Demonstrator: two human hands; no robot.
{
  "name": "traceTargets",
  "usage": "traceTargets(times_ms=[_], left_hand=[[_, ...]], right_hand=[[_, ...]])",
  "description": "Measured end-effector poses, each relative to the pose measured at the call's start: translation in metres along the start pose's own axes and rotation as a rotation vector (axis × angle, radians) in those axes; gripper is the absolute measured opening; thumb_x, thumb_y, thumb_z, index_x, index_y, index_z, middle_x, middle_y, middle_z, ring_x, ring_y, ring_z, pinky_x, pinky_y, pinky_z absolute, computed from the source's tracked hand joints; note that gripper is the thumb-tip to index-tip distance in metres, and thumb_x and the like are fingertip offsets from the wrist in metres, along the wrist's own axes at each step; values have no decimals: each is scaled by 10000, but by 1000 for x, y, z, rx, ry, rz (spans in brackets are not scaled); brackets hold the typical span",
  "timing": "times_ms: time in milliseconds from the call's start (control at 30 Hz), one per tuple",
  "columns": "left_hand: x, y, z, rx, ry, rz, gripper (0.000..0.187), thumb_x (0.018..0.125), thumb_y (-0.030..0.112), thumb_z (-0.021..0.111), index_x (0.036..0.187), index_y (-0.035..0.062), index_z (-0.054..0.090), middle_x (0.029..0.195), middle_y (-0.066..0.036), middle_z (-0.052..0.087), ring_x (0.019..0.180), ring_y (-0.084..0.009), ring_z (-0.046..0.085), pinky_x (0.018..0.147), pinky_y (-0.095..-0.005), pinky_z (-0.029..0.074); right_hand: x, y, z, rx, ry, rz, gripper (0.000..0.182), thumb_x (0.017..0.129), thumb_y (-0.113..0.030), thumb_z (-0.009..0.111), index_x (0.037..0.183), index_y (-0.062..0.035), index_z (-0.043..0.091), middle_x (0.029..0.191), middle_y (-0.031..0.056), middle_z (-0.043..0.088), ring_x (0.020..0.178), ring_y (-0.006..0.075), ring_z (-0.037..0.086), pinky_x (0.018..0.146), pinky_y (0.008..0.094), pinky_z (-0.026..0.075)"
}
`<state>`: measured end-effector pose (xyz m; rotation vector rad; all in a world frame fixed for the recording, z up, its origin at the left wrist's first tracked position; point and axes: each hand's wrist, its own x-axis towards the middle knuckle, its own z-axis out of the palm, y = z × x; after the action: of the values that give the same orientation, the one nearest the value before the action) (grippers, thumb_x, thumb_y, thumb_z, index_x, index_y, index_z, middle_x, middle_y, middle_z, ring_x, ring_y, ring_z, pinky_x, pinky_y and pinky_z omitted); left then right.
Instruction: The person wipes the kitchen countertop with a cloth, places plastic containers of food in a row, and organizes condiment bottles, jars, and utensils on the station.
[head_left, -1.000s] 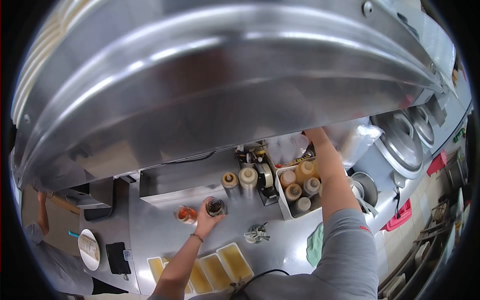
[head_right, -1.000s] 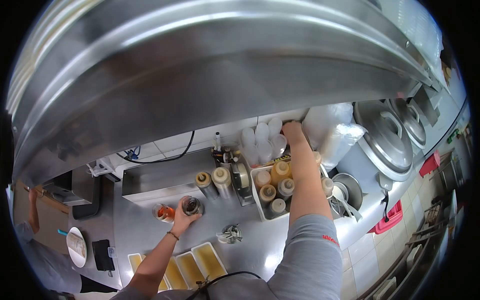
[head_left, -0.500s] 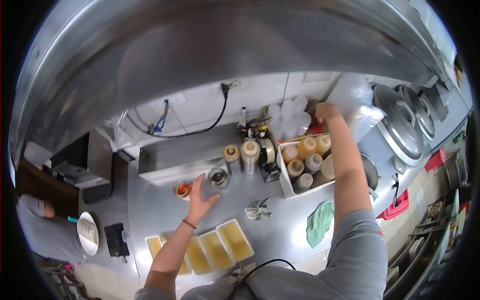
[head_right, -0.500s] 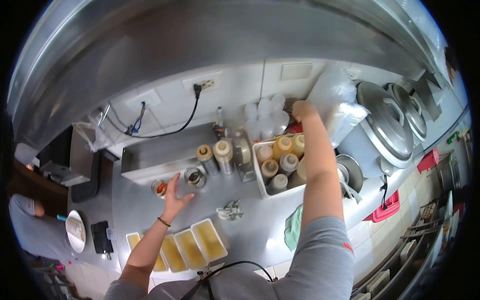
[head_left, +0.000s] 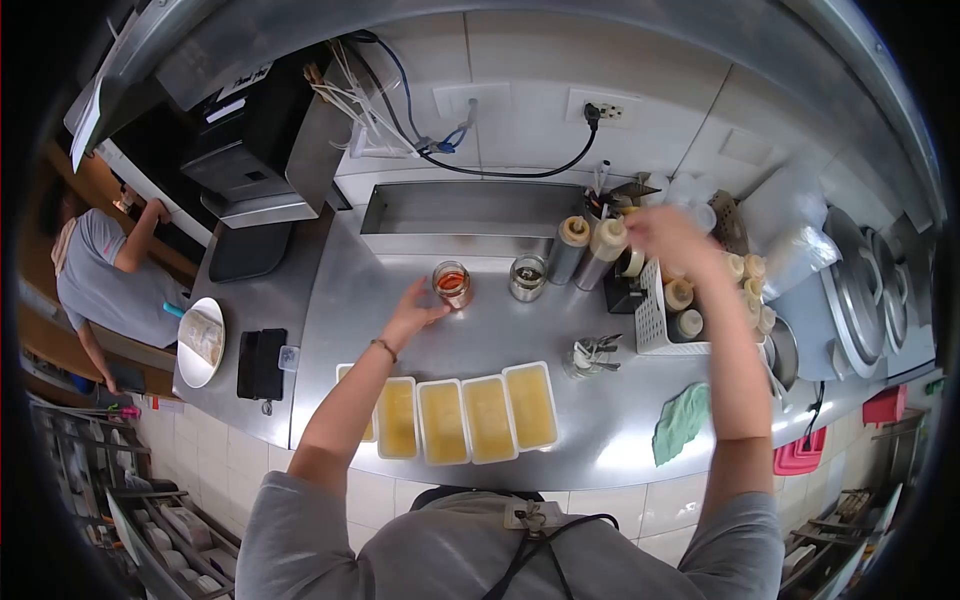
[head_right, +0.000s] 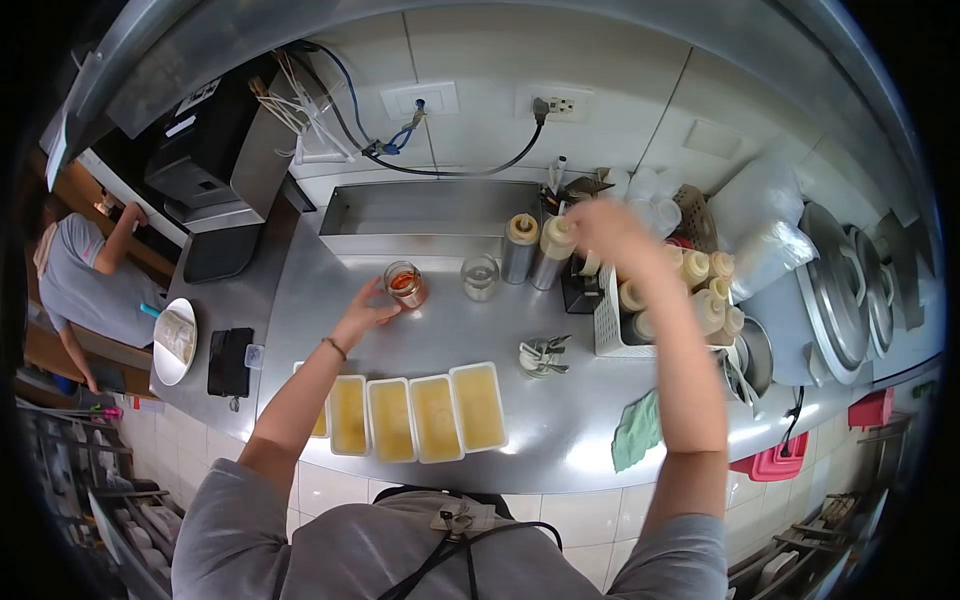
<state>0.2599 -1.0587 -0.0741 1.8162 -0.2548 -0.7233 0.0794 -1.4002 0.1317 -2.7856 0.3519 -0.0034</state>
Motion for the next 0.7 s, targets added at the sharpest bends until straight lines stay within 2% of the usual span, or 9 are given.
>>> traceTargets(times_ms=[67,200,333,400,500,567,600,667,700], left_hand=[[8,4,11,-65,-37,4,731,666,142,755,1276,45,364,1164,-110,466,890,-168,561,722,-263,493],[14,15,36,-135,-66,62,564,704,89,704,1203,42,445,1065,-84,528,861,-146,572,709,-233,490],[31,17,55,-116,-114,102,455,696,21,641,1117,23,470,993,-80,566,826,-127,570,700,-233,473],[48,7,66,-131,-114,112,435,692,21,638,1094,17,472,979,-79,572,818,-124,566,686,-235,469],[49,14,78,-162,-104,139,411,692,32,648,1052,3,450,960,-78,581,828,-134,558,702,-249,459],[39,30,85,-193,-113,96,558,715,78,653,1197,-5,385,1029,-113,560,937,-167,541,784,-275,439],[38,28,86,-195,-125,84,558,715,78,653,1197,-5,385,1029,-113,560,937,-167,541,784,-275,439],[46,26,68,-263,-136,-108,801,779,80,597,1405,82,97,1256,-149,423,1081,-198,474,876,-325,417],[45,24,59,-178,-136,-101,780,779,106,610,1398,76,136,1283,-151,396,1107,-212,456,887,-339,407]], right_hand=[[7,-44,57,37,-240,-166,268,744,-182,618,977,-51,630,935,136,632,891,284,595,788,354,471],[33,-78,171,-229,-526,-77,313,737,-225,594,975,-25,631,994,159,618,949,295,584,812,382,471],[48,-81,187,-261,-517,-31,315,737,-220,593,969,-10,630,1005,164,614,961,301,582,807,385,475],[53,-72,186,-148,-477,61,324,738,-225,600,981,-11,626,1024,163,608,979,303,573,827,380,464],[61,-65,184,-159,-499,42,344,736,-231,612,999,-9,616,1034,168,602,987,304,568,851,372,452],[57,-65,176,-137,-498,68,373,736,-237,619,1026,-5,598,1057,172,590,1004,302,558,874,370,438],[53,-65,170,-140,-490,56,392,736,-245,620,1050,-12,588,1067,175,584,1011,302,553,876,372,436],[55,-67,149,-142,-387,0,420,748,-255,618,1100,-30,567,1099,183,565,1028,306,539,878,375,430],[47,-64,141,-131,-305,-30,429,761,-256,613,1126,-40,555,1120,188,552,1039,309,530,879,377,426]])
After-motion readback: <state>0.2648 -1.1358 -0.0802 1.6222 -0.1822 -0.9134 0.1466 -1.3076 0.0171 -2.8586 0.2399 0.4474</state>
